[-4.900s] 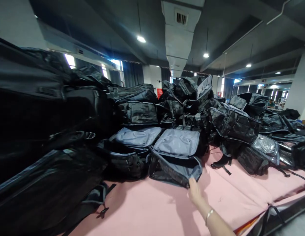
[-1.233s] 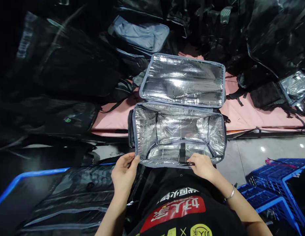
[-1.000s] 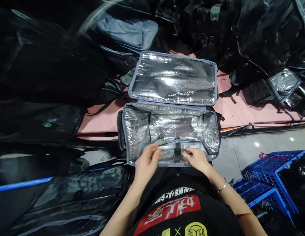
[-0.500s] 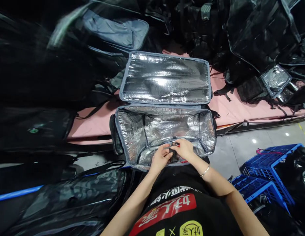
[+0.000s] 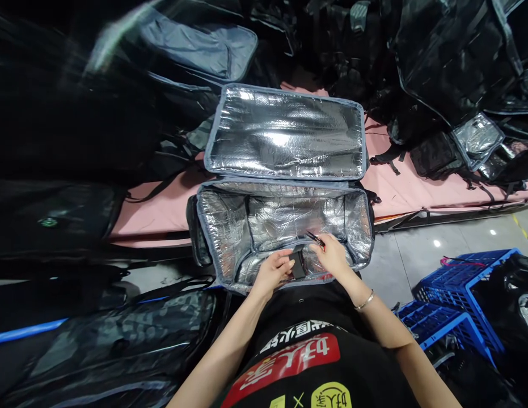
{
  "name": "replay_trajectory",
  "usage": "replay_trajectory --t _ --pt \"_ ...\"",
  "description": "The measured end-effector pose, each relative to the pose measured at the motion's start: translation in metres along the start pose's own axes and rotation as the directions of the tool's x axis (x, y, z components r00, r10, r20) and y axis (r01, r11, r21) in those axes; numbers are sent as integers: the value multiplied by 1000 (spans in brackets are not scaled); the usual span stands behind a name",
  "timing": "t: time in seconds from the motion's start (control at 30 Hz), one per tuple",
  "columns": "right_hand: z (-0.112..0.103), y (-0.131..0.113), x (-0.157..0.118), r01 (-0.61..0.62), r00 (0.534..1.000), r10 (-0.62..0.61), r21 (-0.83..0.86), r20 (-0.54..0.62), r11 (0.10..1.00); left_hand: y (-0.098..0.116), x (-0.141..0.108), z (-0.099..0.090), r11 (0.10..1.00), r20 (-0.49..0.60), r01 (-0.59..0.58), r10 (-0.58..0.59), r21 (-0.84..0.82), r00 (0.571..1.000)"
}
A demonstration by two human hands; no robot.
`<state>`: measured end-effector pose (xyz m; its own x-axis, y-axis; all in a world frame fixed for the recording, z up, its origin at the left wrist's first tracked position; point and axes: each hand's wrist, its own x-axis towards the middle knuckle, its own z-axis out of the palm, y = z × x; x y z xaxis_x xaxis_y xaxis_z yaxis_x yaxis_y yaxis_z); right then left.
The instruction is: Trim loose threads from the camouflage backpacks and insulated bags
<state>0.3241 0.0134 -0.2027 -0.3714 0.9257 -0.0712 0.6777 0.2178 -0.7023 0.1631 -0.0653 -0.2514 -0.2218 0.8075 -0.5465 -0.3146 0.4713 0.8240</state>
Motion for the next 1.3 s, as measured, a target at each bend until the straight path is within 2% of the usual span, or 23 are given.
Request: replay_trajectory --t 0.1,0.2,0.4,0.57,0.7,0.87,1.03,1.2,1.3 --pt "-4 10 -7 5 996 8 -136 93 991 2 -1 0 1000 5 7 -7 -13 1000" --pt "-4 13 -12 71 984 -44 -153 170 986 6 -3 2 1000 16 7 -7 -15 1000" --pt "0 10 -13 210 964 -187 -111 189 971 13 -15 8 1000 1 2 -2 1 1000" --pt "8 15 -12 223 959 -194 -132 206 966 10 -17 7 1000 -47 -11 12 16 999" --pt "10 20 -14 211 963 -193 -84 185 974 7 -18 6 999 -66 -27 29 26 997" --pt "12 21 -14 187 959 -168 -69 227 980 3 -18 6 999 -48 -41 42 37 998" --pt "21 18 -5 52 981 -70 104 179 993 3 -17 5 998 -34 -60 61 38 998" --pt "33 13 3 25 959 -26 6 283 1000 8 -21 4 998 26 -59 59 0 998" --pt "35 10 2 74 970 -72 0 230 997 12 -23 3 998 36 -60 61 -28 998"
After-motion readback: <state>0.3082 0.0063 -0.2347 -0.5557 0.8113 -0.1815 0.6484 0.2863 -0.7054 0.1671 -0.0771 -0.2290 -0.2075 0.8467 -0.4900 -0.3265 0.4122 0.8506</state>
